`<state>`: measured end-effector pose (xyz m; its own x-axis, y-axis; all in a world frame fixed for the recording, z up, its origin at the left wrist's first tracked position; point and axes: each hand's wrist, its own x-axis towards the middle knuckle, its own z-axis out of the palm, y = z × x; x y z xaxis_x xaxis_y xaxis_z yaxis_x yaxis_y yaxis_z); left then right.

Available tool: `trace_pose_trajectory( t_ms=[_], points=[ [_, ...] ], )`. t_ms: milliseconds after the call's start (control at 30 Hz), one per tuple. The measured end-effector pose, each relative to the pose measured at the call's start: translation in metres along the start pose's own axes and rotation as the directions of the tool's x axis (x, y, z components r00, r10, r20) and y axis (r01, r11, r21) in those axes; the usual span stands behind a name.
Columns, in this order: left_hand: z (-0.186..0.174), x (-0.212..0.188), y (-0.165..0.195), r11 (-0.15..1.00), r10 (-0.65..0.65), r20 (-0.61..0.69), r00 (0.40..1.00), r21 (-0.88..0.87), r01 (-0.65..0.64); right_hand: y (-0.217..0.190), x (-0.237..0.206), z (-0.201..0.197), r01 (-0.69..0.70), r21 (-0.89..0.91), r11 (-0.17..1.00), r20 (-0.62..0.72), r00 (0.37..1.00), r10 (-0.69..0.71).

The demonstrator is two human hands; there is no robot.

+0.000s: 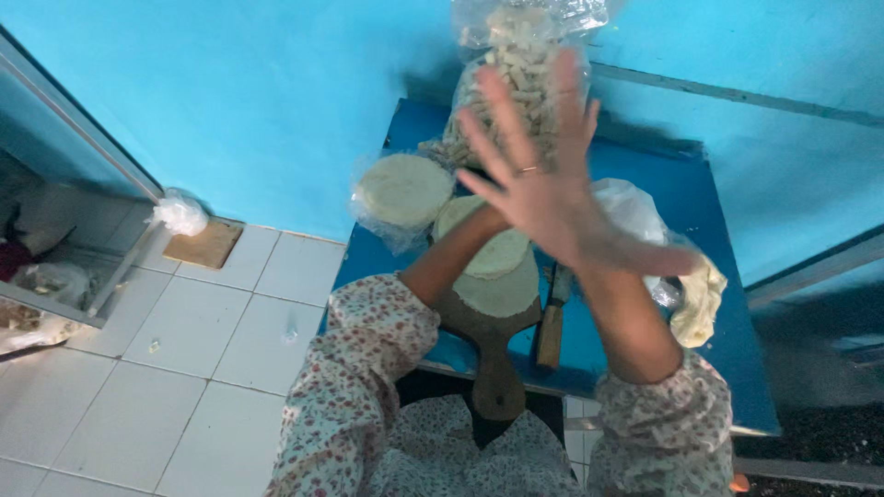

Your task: The person cuts thin dough sheets into smaller square pieces on a wooden paddle board and stacks the cut pieces, then places a round dough disc on the board and covers it with a plastic bag.

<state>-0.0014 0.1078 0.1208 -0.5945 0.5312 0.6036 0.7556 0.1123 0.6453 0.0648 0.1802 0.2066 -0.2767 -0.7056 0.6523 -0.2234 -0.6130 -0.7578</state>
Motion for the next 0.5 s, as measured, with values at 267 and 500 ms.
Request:
trace_pose_trajectory(
  t_ms=[267, 500],
  points=[
    [0.064, 0.023, 0.044, 0.632, 0.156, 0.175, 0.972, 0.739, -0.234, 0.045, 0.028, 0.028, 0.232, -0.913, -0.334, 0.179, 0.967, 0.183],
    [-0.009, -0.017, 0.026, 0.755, 0.027, -0.226, 0.974, 0.643, 0.129, -0.023, -0.061, -0.064, -0.286, -0.748, -0.599, -0.180, 0.956, -0.232]
  ],
)
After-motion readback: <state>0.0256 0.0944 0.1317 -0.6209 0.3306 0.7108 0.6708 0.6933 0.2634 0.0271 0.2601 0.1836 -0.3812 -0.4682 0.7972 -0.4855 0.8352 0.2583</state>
